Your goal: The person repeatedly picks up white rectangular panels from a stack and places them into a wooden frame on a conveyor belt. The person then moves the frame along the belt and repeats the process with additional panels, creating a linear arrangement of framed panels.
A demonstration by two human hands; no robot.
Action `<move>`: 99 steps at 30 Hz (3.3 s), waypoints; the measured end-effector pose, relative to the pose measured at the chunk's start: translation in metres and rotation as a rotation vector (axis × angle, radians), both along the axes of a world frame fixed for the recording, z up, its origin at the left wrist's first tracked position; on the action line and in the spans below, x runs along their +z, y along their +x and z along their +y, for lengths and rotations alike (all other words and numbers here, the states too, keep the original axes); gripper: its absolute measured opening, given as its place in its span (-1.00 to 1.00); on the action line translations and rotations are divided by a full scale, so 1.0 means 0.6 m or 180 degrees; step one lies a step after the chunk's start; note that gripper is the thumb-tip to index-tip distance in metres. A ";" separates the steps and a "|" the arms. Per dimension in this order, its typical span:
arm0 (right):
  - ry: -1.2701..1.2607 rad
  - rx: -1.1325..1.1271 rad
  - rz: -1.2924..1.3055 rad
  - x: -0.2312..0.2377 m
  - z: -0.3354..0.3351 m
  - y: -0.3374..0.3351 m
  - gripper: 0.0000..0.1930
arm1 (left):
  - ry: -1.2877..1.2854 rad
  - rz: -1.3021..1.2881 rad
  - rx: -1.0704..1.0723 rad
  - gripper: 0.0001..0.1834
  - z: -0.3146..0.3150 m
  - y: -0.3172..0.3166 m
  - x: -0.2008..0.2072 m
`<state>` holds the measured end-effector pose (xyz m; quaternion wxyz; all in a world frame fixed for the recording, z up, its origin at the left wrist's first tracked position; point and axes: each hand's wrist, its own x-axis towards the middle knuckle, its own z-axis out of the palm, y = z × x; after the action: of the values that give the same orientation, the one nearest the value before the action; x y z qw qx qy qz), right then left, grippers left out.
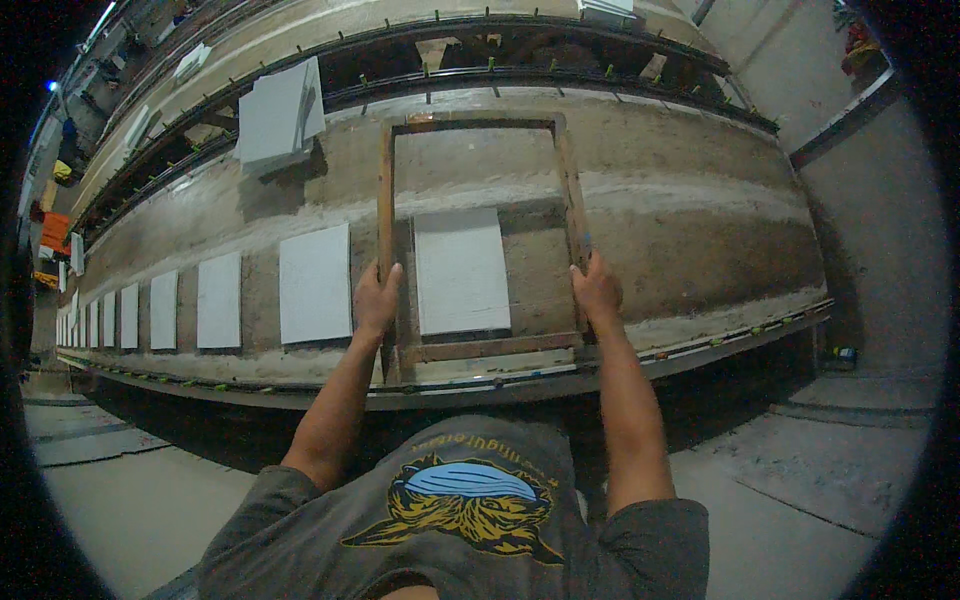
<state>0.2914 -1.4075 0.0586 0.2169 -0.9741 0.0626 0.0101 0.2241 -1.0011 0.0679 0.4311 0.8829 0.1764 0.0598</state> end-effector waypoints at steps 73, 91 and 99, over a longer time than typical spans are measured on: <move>-0.1028 -0.0447 0.1578 -0.023 -0.495 0.079 -0.26 | 0.0343 -0.0118 0.0102 -0.46 -0.568 0.033 -0.157; 0.0267 0.1789 -0.0667 0.021 0.161 0.162 -0.34 | -0.0345 -0.0951 0.1003 -0.55 -0.199 0.140 -0.054; 0.2028 0.1789 0.0563 -0.005 0.634 0.256 -0.29 | -0.1064 -0.0961 0.1859 -0.53 0.151 0.241 -0.052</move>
<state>0.4448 -1.0272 0.0556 0.4894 -0.8331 -0.1930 0.1710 0.3685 -0.9107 0.0370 0.5554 0.6938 0.3626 0.2804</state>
